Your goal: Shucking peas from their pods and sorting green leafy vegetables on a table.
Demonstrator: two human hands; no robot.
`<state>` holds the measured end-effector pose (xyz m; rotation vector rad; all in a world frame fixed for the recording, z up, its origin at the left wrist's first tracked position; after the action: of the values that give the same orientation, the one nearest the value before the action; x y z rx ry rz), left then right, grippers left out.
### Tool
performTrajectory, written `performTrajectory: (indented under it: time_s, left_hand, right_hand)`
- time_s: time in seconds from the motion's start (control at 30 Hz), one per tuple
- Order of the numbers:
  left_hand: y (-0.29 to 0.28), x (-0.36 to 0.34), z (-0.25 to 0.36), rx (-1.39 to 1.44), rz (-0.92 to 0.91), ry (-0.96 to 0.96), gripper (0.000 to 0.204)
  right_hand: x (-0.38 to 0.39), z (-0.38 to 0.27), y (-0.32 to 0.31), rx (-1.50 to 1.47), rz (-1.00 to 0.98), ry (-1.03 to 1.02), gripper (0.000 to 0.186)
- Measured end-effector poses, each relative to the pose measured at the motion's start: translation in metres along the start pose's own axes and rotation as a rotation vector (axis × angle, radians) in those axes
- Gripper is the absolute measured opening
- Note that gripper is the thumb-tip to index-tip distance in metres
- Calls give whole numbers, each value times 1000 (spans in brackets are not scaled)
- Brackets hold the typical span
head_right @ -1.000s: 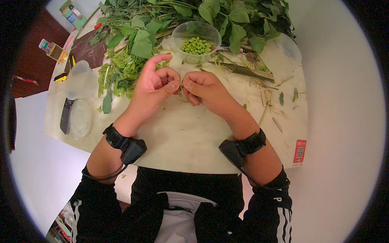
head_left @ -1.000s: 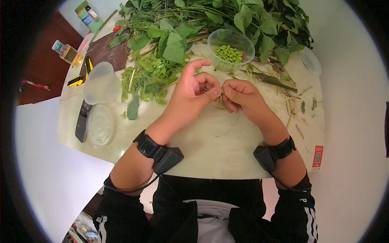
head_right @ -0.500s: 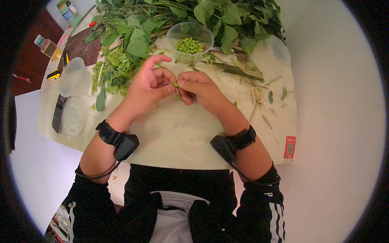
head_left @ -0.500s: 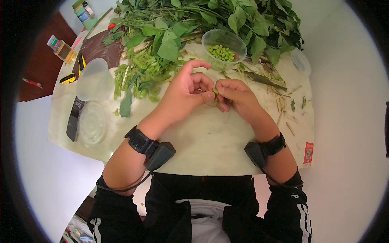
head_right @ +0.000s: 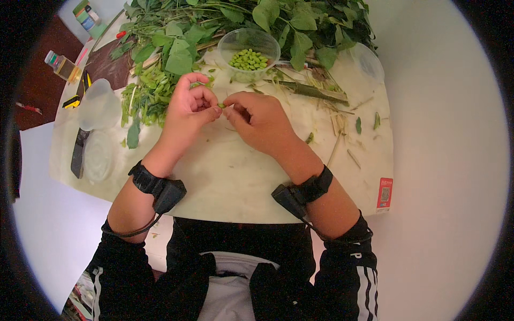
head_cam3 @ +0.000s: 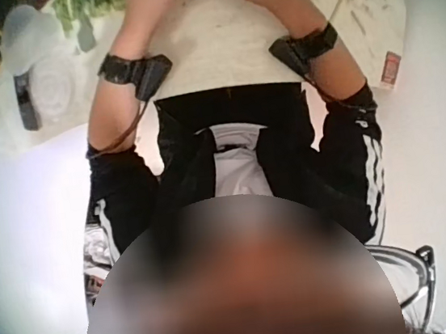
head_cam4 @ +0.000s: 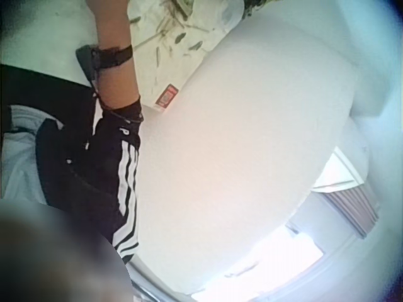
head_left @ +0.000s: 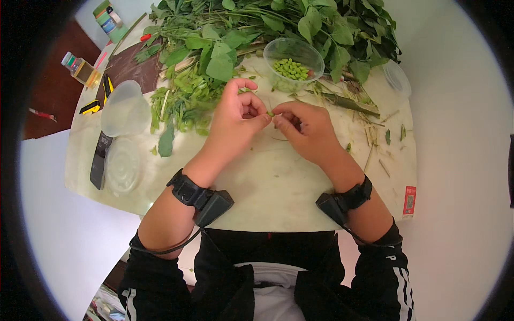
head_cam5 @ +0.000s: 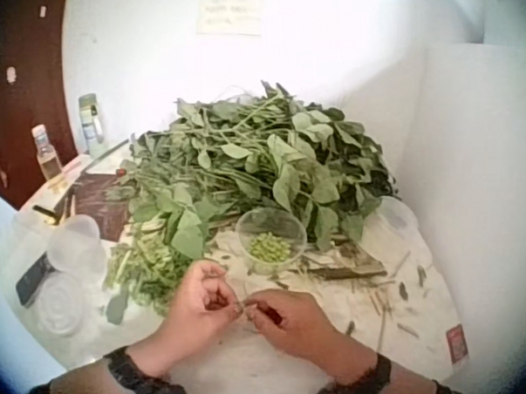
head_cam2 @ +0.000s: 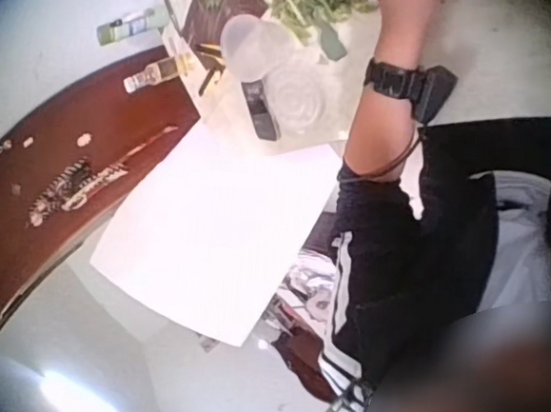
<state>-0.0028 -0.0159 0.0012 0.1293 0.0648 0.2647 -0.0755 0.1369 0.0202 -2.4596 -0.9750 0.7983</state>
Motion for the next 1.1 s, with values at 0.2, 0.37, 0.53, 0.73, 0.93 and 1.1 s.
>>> performTrajectory:
  time_s: [0.2, 0.37, 0.53, 0.73, 0.93, 1.1]
  left_hand:
    - [4, 0, 2, 2, -73, -3, 52]
    - [7, -1, 5, 48, -81, -60, 49]
    - [5, 1, 2, -15, -45, -50, 27]
    - [-10, -3, 0, -155, 94, -62, 18]
    - [-28, 4, 23, -222, 463, 139, 17]
    - [-23, 3, 22, -157, 486, 182, 13]
  right_hand:
    - [1, 4, -2, -19, -113, -7, 14]
    - [2, 17, 1, -195, -31, -1, 11]
    - [2, 12, 1, -229, -6, 29, 11]
    - [2, 14, -1, -207, 12, 15, 12]
    - [2, 9, -3, -176, -11, -3, 11]
    - [2, 6, -2, -168, 7, -20, 12]
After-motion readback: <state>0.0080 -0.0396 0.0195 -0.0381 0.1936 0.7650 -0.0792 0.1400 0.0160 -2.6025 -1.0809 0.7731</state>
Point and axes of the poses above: each hand's wrist, its own x-axis away from the middle knuckle, its own y-axis out of the palm, z = x × y, the point moved 3 cm from there along -x, towards the middle knuckle, and after that the axes turned 4 degrees about -y, right-handed, at the moved point
